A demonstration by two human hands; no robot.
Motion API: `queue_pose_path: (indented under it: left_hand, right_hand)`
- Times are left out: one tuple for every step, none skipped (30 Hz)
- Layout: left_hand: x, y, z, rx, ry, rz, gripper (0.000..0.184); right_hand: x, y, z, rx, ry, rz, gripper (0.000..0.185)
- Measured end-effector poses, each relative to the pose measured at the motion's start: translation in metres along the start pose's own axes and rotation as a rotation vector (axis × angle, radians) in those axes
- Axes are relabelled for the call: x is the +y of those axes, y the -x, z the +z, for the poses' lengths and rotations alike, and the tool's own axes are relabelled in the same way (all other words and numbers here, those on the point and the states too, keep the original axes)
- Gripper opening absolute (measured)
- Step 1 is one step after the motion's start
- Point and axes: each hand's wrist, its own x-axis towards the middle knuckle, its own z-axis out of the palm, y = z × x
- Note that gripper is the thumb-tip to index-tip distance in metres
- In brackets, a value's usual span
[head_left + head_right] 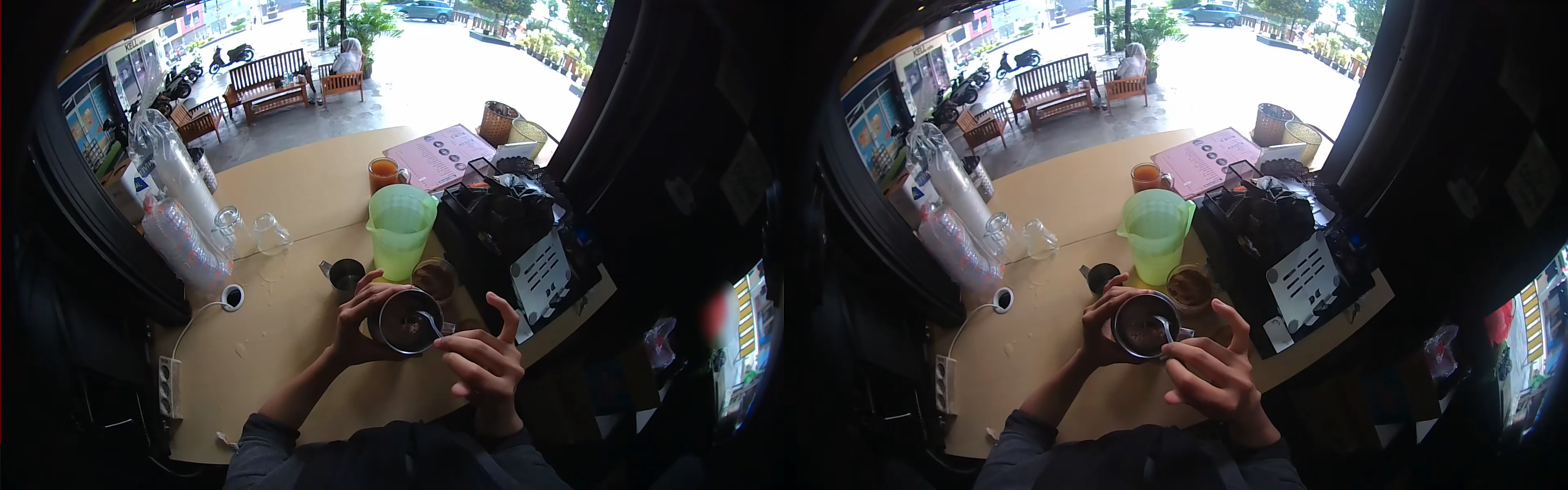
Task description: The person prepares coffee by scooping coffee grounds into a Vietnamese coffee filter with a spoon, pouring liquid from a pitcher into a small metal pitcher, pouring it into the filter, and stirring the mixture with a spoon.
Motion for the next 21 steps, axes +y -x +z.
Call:
queue_pose_path:
  left_hand:
    - [-0.001, 0.001, -0.001, -0.001, 0.013, 0.006, 0.078]
    - [-0.001, 0.002, -0.001, -0.001, 0.027, 0.012, 0.077]
    - [-0.001, 0.003, 0.000, -0.001, 0.027, 0.008, 0.077]
    - [-0.001, 0.003, 0.000, 0.003, 0.041, 0.011, 0.077]
    - [0.000, 0.003, 0.000, 0.006, 0.055, 0.013, 0.077]
    - [-0.001, 0.003, 0.000, 0.006, 0.057, 0.008, 0.077]
    - [-0.001, 0.003, -0.001, -0.001, 0.050, 0.023, 0.078]
    - [-0.002, 0.002, -0.001, -0.007, 0.043, 0.038, 0.079]
    - [-0.002, 0.002, -0.001, -0.007, 0.046, 0.032, 0.079]
    - [-0.001, 0.001, -0.001, -0.012, 0.039, 0.043, 0.075]
    - [-0.001, 0.000, -0.001, -0.018, 0.032, 0.052, 0.072]
    - [-0.001, -0.001, -0.001, -0.019, 0.035, 0.045, 0.072]
    - [-0.001, -0.001, -0.001, -0.023, 0.057, 0.044, 0.070]
    - [-0.001, -0.002, -0.001, -0.027, 0.079, 0.043, 0.069]
    - [0.000, -0.002, -0.001, -0.027, 0.081, 0.038, 0.069]
    - [0.000, -0.003, -0.001, -0.027, 0.084, 0.056, 0.066]
    - [0.001, -0.004, -0.001, -0.028, 0.086, 0.073, 0.063]
    - [0.002, -0.004, -0.002, -0.028, 0.086, 0.068, 0.063]
    - [0.003, -0.004, -0.002, -0.038, 0.096, 0.061, 0.065]
    - [0.003, -0.004, -0.003, -0.048, 0.106, 0.054, 0.068]
    - [0.003, -0.004, -0.003, -0.047, 0.106, 0.051, 0.068]
  right_hand:
    - [0.002, 0.002, -0.002, -0.008, -0.047, 0.003, 0.052]
    - [0.004, 0.004, -0.005, -0.017, -0.093, 0.006, 0.048]
    - [0.005, 0.003, -0.007, -0.019, -0.095, 0.008, 0.048]
    - [0.006, 0.002, -0.009, 0.017, -0.132, 0.026, 0.051]
    - [0.007, 0.000, -0.012, 0.054, -0.169, 0.046, 0.053]
    - [0.010, 0.000, -0.015, 0.051, -0.170, 0.051, 0.053]
    - [0.012, -0.001, -0.017, 0.069, -0.254, 0.057, 0.055]
    - [0.016, -0.003, -0.021, 0.088, -0.338, 0.063, 0.058]
    - [0.022, -0.005, -0.027, 0.029, -0.395, 0.025, 0.060]
    - [0.027, -0.008, -0.031, 0.026, -0.396, 0.030, 0.060]
    - [0.031, -0.011, -0.034, -0.029, -0.455, -0.010, 0.061]
    - [0.034, -0.014, -0.036, -0.084, -0.515, -0.049, 0.062]
    - [0.037, -0.018, -0.037, -0.089, -0.529, -0.083, 0.060]
    - [0.037, -0.022, -0.037, -0.092, -0.530, -0.077, 0.060]
    - [0.036, -0.025, -0.036, -0.164, -0.567, -0.053, 0.058]
    - [0.035, -0.028, -0.035, -0.236, -0.604, -0.031, 0.056]
    - [0.033, -0.031, -0.031, -0.263, -0.556, -0.038, 0.052]
    - [0.034, -0.033, -0.030, -0.265, -0.560, -0.034, 0.052]
    - [0.035, -0.035, -0.030, -0.235, -0.580, -0.034, 0.052]
    - [0.036, -0.036, -0.029, -0.205, -0.599, -0.034, 0.052]
    - [0.037, -0.035, -0.028, -0.207, -0.601, -0.032, 0.052]
